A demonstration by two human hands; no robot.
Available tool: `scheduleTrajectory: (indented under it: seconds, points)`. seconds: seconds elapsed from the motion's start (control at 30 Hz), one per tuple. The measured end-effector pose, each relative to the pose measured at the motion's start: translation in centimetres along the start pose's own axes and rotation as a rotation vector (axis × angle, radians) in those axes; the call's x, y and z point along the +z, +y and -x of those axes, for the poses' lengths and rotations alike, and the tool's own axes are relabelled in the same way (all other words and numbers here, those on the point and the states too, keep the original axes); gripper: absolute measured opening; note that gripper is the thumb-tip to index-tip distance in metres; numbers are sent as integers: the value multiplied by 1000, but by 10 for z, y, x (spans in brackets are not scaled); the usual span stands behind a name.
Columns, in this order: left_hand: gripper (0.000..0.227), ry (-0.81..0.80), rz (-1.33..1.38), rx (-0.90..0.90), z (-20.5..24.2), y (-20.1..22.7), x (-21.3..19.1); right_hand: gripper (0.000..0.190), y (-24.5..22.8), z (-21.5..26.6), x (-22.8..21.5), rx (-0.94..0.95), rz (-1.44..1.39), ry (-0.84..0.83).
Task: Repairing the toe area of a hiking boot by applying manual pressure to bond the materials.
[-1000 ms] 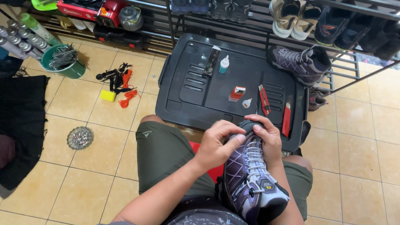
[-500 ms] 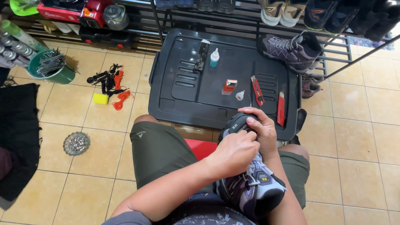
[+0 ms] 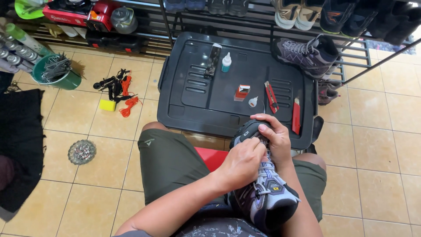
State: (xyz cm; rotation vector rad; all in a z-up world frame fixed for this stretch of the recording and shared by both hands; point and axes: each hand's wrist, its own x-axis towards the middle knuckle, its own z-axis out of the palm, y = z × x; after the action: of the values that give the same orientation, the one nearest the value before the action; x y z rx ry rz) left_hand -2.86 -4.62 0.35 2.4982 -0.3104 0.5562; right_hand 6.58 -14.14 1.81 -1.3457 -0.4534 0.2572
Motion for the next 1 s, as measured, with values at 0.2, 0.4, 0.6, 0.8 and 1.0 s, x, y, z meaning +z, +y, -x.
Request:
scheduleTrajectory:
  seconds: [0.2, 0.4, 0.6, 0.8, 1.0]
  points:
    - [10, 344, 380, -96, -11, -5, -51, 29, -3, 2, -8, -16, 56, 27]
    - [54, 354, 569, -339, -18, -38, -48, 28, -14, 3, 1, -44, 57, 21]
    - [45, 273, 645, -352, -22, -26, -37, 28, -6, 5, -4, -33, -9, 36]
    - [30, 391, 547, -361, -16, -31, -14, 28, -3, 0, 0, -61, -29, 4]
    - [26, 465, 638, -369, -5, -43, -11, 28, -2, -4, 10, -57, -14, -55]
